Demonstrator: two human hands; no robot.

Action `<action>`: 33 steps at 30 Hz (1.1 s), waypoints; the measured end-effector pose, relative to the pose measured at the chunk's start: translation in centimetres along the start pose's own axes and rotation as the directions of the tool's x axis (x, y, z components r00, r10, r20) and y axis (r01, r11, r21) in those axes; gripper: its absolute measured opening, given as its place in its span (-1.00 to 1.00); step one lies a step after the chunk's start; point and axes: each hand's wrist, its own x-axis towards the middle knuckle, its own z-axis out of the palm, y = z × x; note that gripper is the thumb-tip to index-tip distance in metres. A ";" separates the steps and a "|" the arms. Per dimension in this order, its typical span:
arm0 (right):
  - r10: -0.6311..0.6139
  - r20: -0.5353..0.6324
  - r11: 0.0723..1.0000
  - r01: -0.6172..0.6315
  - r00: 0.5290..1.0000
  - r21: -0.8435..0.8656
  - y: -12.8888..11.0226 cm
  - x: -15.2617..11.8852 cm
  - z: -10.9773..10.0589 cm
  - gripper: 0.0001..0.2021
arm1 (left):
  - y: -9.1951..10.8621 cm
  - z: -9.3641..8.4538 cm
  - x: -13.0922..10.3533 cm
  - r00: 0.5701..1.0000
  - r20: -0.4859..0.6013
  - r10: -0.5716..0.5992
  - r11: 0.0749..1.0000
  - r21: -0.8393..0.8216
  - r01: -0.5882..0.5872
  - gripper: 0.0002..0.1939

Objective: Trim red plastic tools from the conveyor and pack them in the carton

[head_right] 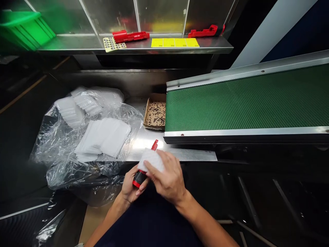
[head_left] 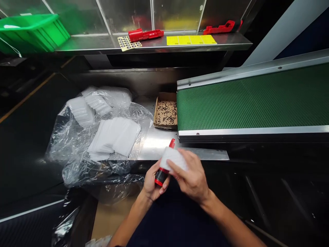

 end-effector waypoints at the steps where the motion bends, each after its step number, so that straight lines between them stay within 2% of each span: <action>1: -0.031 0.029 0.999 0.030 0.999 0.036 -0.5 -0.2 0.3 -0.70 | 0.0 -0.2 0.0 1.000 0.014 -0.001 1.000 -0.004 0.001 -0.75; 4: 0.004 0.006 1.000 -0.004 1.000 -0.004 0.5 -0.2 1.2 -0.71 | 0.1 -0.1 -0.5 0.998 0.030 -0.051 0.999 0.001 0.051 -0.73; 8: 0.168 -0.110 0.959 -0.188 0.980 -0.213 4.1 0.6 1.1 -0.74 | 0.4 0.8 -1.1 0.996 0.010 -0.086 0.996 -0.014 0.086 -0.62; 10: 0.195 -0.131 0.953 -0.219 0.972 -0.208 4.0 0.7 0.7 -0.73 | 0.4 0.8 -1.0 0.998 -0.009 -0.067 0.998 -0.010 0.067 -0.60; 12: 0.124 -0.099 0.985 -0.135 0.987 -0.107 2.3 0.5 0.5 -0.72 | 0.3 0.4 -0.6 0.998 -0.046 -0.039 0.999 -0.013 0.039 -0.66; 15: -0.070 0.018 0.995 0.068 0.997 0.071 -0.5 -0.1 1.0 -0.70 | 0.0 -0.4 -0.2 0.997 -0.066 -0.038 0.999 -0.036 0.036 -0.71; 17: -0.112 0.051 0.990 0.107 0.992 0.094 -0.7 -0.3 1.6 -0.70 | 0.0 -0.6 -0.3 0.997 -0.046 -0.062 0.997 -0.040 0.060 -0.68; 20: 0.017 -0.014 0.997 -0.018 1.000 -0.071 1.4 -0.1 2.1 -0.72 | 0.4 -0.4 -1.4 0.996 -0.028 -0.086 0.995 -0.043 0.085 -0.72; 22: 0.112 -0.070 0.972 -0.124 0.991 -0.200 3.0 0.1 2.2 -0.73 | 0.8 -0.2 -2.3 0.996 -0.030 -0.088 0.995 -0.042 0.087 -0.65; 25: 0.163 -0.110 0.951 -0.186 0.980 -0.246 3.9 -0.1 2.7 -0.74 | 1.5 -0.5 -3.4 0.995 -0.081 -0.065 0.998 -0.012 0.065 -0.59; 27: 0.178 -0.096 0.967 -0.192 0.979 -0.166 3.7 -0.8 3.9 -0.71 | 1.9 -0.9 -3.6 0.990 -0.137 -0.017 1.000 0.011 0.019 -0.56; 29: 0.214 -0.015 0.977 -0.214 0.977 -0.020 3.4 -2.0 6.1 -0.64 | 2.4 -1.3 -3.6 0.984 -0.170 0.044 0.999 0.031 -0.039 -0.55; 31: 0.262 0.116 0.955 -0.275 0.958 0.113 3.8 -3.2 9.0 -0.57 | 2.9 -1.8 -3.6 0.980 -0.175 0.095 0.995 0.043 -0.088 -0.57; 33: 0.303 0.206 0.927 -0.338 0.930 0.163 4.9 -4.0 12.4 -0.53 | 3.2 -2.2 -3.7 0.977 -0.171 0.129 0.991 0.042 -0.124 -0.61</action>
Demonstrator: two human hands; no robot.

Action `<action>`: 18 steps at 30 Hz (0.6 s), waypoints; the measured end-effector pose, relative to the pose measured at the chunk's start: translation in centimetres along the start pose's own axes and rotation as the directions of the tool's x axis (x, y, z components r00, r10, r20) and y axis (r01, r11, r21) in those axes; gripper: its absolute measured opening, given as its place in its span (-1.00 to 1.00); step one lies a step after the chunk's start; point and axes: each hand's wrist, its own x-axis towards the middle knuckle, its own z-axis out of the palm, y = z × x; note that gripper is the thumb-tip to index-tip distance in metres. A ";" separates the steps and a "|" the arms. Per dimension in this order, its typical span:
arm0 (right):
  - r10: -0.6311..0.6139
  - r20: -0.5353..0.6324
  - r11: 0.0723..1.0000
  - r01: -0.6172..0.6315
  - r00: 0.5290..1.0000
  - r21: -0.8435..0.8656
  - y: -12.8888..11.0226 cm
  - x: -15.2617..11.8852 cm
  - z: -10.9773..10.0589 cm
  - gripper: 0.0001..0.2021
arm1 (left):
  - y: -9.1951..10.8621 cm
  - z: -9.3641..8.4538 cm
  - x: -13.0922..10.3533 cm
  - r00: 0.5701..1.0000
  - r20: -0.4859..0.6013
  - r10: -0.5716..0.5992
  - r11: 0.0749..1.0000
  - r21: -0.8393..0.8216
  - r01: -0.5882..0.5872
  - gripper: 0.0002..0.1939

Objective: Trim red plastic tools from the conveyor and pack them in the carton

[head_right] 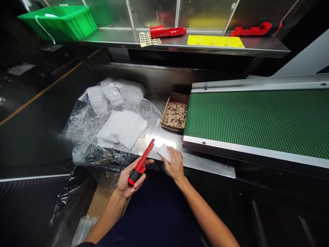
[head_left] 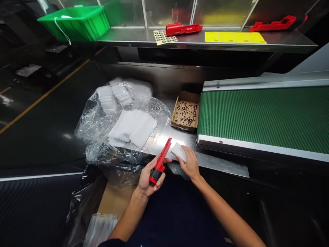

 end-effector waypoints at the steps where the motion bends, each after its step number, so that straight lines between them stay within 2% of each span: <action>1: 0.016 0.015 1.000 -0.017 1.000 0.011 1.0 0.4 1.4 -0.52 | 0.1 -0.2 -0.1 1.000 0.002 0.013 1.000 -0.007 -0.013 -0.64; 3: 0.048 0.019 0.999 -0.048 0.999 0.023 3.0 1.6 3.8 -0.49 | 0.3 -0.7 -0.3 1.000 0.010 0.026 0.999 -0.021 -0.026 -0.67; 6: 0.125 0.017 0.991 -0.126 0.992 0.052 5.3 3.9 5.8 -0.44 | 0.3 -1.4 -0.9 0.999 0.015 0.038 0.999 -0.029 -0.037 -0.63; 10: 0.217 0.056 0.966 -0.222 0.975 0.132 6.0 5.8 6.2 -0.33 | -0.1 -2.3 -1.5 0.998 -0.023 0.050 0.999 0.007 -0.050 -0.49; 13: 0.260 0.116 0.934 -0.280 0.959 0.222 4.5 4.5 5.2 -0.20 | -0.4 -2.9 -1.6 0.991 -0.102 0.087 0.983 0.169 -0.069 -0.39; 15: 0.283 0.194 0.897 -0.330 0.940 0.295 2.5 2.3 4.0 -0.17 | -0.7 -3.0 -1.4 0.962 -0.194 0.194 0.905 0.414 -0.099 -0.37; 16: 0.287 0.248 0.872 -0.359 0.925 0.332 1.3 1.0 3.3 -0.20 | -0.9 -2.9 -1.2 0.932 -0.225 0.285 0.818 0.564 -0.114 -0.39; 18: 0.276 0.387 0.789 -0.437 0.880 0.432 -1.3 -1.3 1.8 -0.33 | -1.7 -2.3 -0.6 0.854 -0.209 0.476 0.574 0.810 -0.122 -0.48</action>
